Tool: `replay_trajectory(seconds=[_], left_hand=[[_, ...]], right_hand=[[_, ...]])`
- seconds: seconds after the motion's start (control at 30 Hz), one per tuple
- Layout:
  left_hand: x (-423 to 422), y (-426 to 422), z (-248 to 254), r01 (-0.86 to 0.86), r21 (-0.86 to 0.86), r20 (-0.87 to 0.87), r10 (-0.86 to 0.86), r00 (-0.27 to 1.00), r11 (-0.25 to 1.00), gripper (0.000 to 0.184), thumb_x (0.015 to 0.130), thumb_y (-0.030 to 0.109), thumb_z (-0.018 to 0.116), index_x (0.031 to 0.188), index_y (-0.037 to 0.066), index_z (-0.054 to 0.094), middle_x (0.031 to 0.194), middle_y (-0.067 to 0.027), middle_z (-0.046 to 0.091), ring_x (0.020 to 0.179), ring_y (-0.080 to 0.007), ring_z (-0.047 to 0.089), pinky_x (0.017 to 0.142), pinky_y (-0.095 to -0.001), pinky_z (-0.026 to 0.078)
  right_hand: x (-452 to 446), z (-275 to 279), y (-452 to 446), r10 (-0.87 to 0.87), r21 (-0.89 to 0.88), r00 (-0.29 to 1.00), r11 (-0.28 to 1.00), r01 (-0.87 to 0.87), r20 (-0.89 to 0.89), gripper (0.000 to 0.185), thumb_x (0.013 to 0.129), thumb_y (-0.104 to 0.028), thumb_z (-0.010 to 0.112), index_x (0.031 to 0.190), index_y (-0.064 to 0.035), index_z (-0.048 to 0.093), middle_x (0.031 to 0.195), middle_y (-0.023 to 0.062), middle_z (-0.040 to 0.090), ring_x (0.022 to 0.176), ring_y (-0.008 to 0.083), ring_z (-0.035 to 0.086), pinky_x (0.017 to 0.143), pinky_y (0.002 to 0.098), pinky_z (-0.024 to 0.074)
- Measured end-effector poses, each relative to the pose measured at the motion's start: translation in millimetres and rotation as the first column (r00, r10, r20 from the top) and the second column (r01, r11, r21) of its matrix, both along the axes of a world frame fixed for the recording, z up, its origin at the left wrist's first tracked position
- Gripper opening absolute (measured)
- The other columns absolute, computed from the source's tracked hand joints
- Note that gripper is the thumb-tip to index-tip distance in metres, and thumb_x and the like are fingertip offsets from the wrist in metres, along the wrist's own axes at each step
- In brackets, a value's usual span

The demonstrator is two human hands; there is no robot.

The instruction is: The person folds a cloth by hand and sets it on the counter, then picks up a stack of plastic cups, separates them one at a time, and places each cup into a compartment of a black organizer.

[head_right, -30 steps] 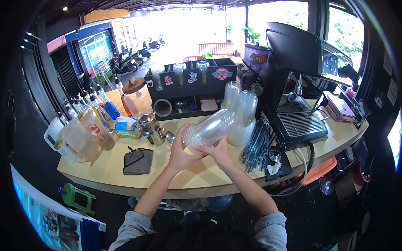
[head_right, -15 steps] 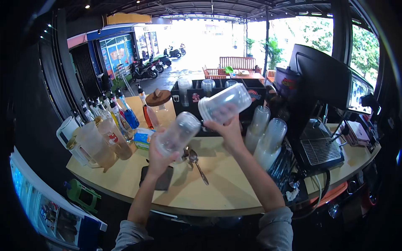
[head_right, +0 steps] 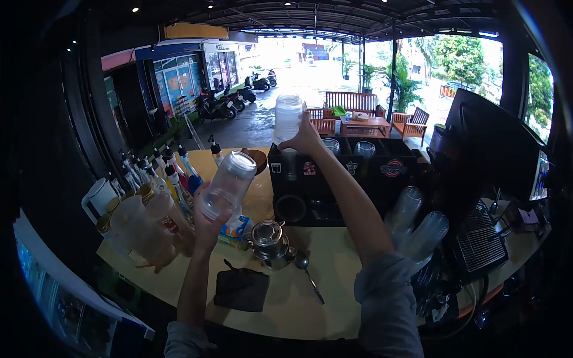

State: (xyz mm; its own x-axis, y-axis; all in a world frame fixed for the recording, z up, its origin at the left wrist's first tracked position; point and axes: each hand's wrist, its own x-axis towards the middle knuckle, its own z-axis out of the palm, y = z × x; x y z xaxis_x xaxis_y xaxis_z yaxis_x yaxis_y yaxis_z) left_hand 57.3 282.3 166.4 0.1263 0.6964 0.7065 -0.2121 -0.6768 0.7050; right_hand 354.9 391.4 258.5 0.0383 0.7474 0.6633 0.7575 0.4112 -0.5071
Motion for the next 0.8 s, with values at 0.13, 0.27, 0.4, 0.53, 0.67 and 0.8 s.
replay_trajectory(seconds=[0.13, 0.27, 0.4, 0.53, 0.67, 0.8], left_hand=[[-1, 12, -3, -0.003, -0.028, -0.028, 0.002, 1.0, 1.0, 0.081, 0.071, 0.011, 0.077, 0.135, 0.002, 0.028, 0.127, -0.0151, 0.043, 0.117, -0.0229, 0.048, 0.099, -0.036, 0.042], [3, 19, -2, 0.017, -0.039, -0.031, -0.018, 0.999, 0.999, 0.081, 0.071, 0.011, 0.077, 0.134, 0.001, 0.028, 0.126, -0.0151, 0.043, 0.117, -0.0229, 0.048, 0.098, -0.036, 0.042], [7, 28, -5, 0.052, -0.062, -0.023, -0.053, 0.998, 0.997, 0.078, 0.073, 0.012, 0.076, 0.133, 0.001, 0.029, 0.124, -0.0149, 0.044, 0.115, -0.0226, 0.049, 0.097, -0.0357, 0.044], [9, 29, -4, 0.045, -0.067, -0.033, -0.048, 0.998, 0.997, 0.076, 0.073, 0.013, 0.075, 0.133, 0.001, 0.029, 0.123, -0.0149, 0.045, 0.114, -0.0222, 0.05, 0.096, -0.0355, 0.044], [8, 32, -9, 0.065, -0.085, 0.007, -0.065, 0.998, 0.994, 0.074, 0.074, 0.013, 0.075, 0.132, 0.001, 0.031, 0.122, -0.0149, 0.047, 0.113, -0.0217, 0.051, 0.095, -0.0349, 0.045], [10, 36, -12, 0.073, -0.132, 0.031, -0.069, 0.997, 0.989, 0.069, 0.078, 0.017, 0.073, 0.131, 0.0, 0.033, 0.12, -0.0142, 0.049, 0.112, -0.0202, 0.052, 0.094, -0.0336, 0.045]], right_hand=[[9, -16, 21, 0.0, -0.138, 1.0, 0.99, 0.0, 0.005, 0.126, 0.042, -0.038, 0.091, 0.132, 0.0091, 0.017, 0.124, 0.0299, 0.047, 0.118, 0.038, 0.049, 0.099, 0.0414, 0.0409], [12, -22, 22, 0.043, -0.244, 0.999, 0.969, -0.049, -0.03, 0.139, 0.047, -0.051, 0.088, 0.139, 0.0113, 0.004, 0.129, 0.0327, 0.042, 0.124, 0.0385, 0.044, 0.103, 0.0408, 0.0372], [1, -16, 22, 0.042, 0.009, 0.997, 0.999, -0.041, -0.067, 0.121, 0.065, -0.054, 0.079, 0.144, 0.0032, 0.007, 0.134, 0.0315, 0.039, 0.13, 0.0384, 0.038, 0.106, 0.0428, 0.0332], [-1, -8, 33, 0.018, 0.264, 0.996, 0.964, -0.042, 0.093, 0.094, 0.074, -0.042, 0.075, 0.144, -0.0064, 0.022, 0.134, 0.0278, 0.041, 0.128, 0.0391, 0.04, 0.104, 0.0447, 0.0348], [-3, 4, 12, 0.098, 0.12, 0.984, 0.986, -0.116, 0.146, 0.068, 0.072, -0.034, 0.077, 0.127, -0.0081, 0.046, 0.125, 0.0212, 0.05, 0.119, 0.0365, 0.047, 0.099, 0.0427, 0.0378], [-2, -5, 1, -0.015, 0.208, 0.968, 0.977, -0.039, 0.249, 0.056, 0.072, -0.031, 0.077, 0.114, -0.0046, 0.051, 0.115, 0.0181, 0.055, 0.11, 0.0347, 0.052, 0.092, 0.0421, 0.0416]])
